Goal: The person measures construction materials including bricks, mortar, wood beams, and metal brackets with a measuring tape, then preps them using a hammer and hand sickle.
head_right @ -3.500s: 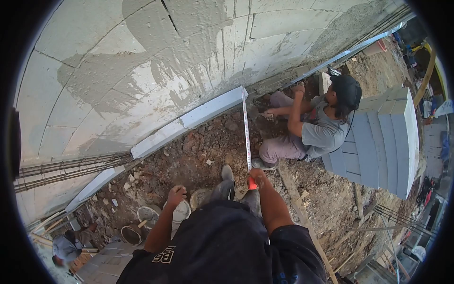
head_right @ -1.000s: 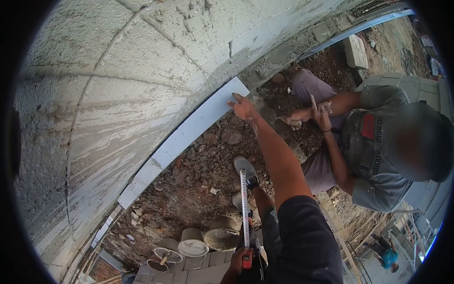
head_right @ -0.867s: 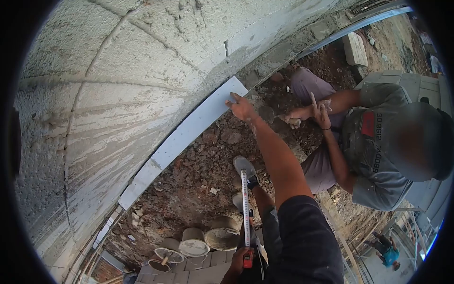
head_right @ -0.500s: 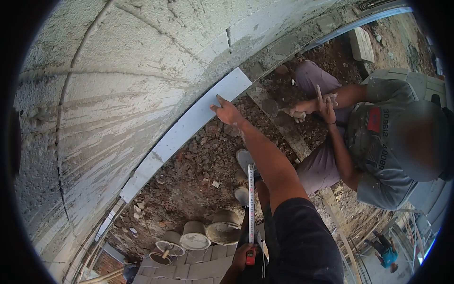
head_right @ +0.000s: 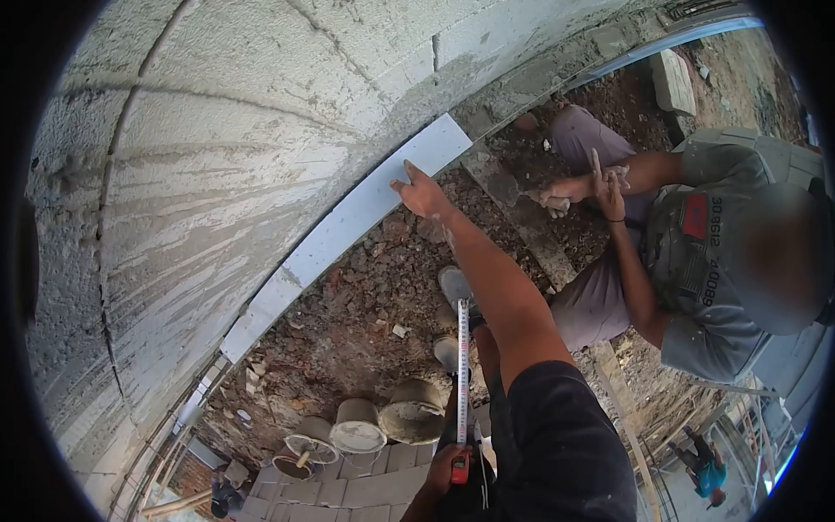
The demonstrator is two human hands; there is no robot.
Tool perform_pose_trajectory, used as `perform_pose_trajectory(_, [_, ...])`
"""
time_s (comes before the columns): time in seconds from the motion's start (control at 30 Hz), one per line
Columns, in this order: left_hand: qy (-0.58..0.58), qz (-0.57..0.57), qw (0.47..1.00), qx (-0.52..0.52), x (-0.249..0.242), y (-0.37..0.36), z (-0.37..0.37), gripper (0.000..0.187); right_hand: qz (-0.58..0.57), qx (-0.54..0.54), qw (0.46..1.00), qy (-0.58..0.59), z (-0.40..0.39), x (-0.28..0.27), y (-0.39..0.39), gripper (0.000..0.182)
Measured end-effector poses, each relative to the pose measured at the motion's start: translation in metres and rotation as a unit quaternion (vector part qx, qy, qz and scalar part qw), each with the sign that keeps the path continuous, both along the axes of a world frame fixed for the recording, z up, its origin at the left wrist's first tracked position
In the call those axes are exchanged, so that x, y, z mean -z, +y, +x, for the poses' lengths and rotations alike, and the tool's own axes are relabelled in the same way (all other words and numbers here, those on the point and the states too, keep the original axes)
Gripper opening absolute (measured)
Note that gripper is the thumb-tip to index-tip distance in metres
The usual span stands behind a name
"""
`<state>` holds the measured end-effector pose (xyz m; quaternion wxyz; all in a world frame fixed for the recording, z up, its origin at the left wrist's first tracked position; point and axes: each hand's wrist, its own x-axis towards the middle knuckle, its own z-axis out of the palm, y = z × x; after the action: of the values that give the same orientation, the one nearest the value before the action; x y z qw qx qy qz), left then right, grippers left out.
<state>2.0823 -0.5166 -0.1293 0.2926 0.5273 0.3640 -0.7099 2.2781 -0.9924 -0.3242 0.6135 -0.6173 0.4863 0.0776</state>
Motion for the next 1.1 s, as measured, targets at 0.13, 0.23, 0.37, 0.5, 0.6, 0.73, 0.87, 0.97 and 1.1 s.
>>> perform_pose_trajectory(0.13, [-0.005, 0.009, 1.0, -0.014, -0.007, -0.01, 0.004, 0.028, -0.031, 0.018, 0.999, -0.029, -0.005, 0.026, 0.001, 0.067])
perform_pose_trajectory(0.23, [-0.025, -0.008, 1.0, 0.001, -0.003, -0.004, -0.001, 0.028, -0.045, 0.008, 0.997, -0.057, -0.007, 0.042, 0.004, 0.07])
perform_pose_trajectory(0.37, [-0.015, -0.036, 0.999, 0.011, -0.007, -0.013, 0.007, 0.032, 0.133, 0.069, 0.975, -0.165, 0.011, 0.061, 0.04, 0.078])
perform_pose_trajectory(0.5, [-0.042, -0.063, 0.997, 0.026, -0.004, -0.006, 0.003, 0.032, 0.061, -0.065, 0.992, -0.085, 0.035, 0.057, 0.083, 0.073])
perform_pose_trajectory(0.6, [-0.012, -0.044, 0.999, -0.008, 0.002, 0.003, 0.0, 0.031, 0.056, -0.058, 0.996, -0.044, 0.049, 0.018, 0.097, 0.074])
perform_pose_trajectory(0.73, [-0.008, -0.016, 0.999, -0.031, -0.004, 0.011, -0.001, 0.03, 0.039, -0.055, 0.997, -0.036, 0.056, 0.021, 0.112, 0.075])
perform_pose_trajectory(0.87, [-0.037, -0.008, 0.999, -0.037, -0.005, 0.015, -0.006, 0.03, 0.031, -0.043, 0.998, -0.047, 0.059, 0.029, 0.115, 0.076])
perform_pose_trajectory(0.97, [-0.03, -0.006, 0.998, -0.054, -0.006, 0.013, -0.007, 0.03, 0.047, -0.03, 0.998, -0.042, 0.06, 0.02, 0.115, 0.077])
perform_pose_trajectory(1.1, [-0.044, -0.029, 0.997, -0.053, -0.006, 0.017, -0.012, 0.03, 0.08, -0.035, 0.995, -0.043, 0.067, 0.024, 0.121, 0.077])
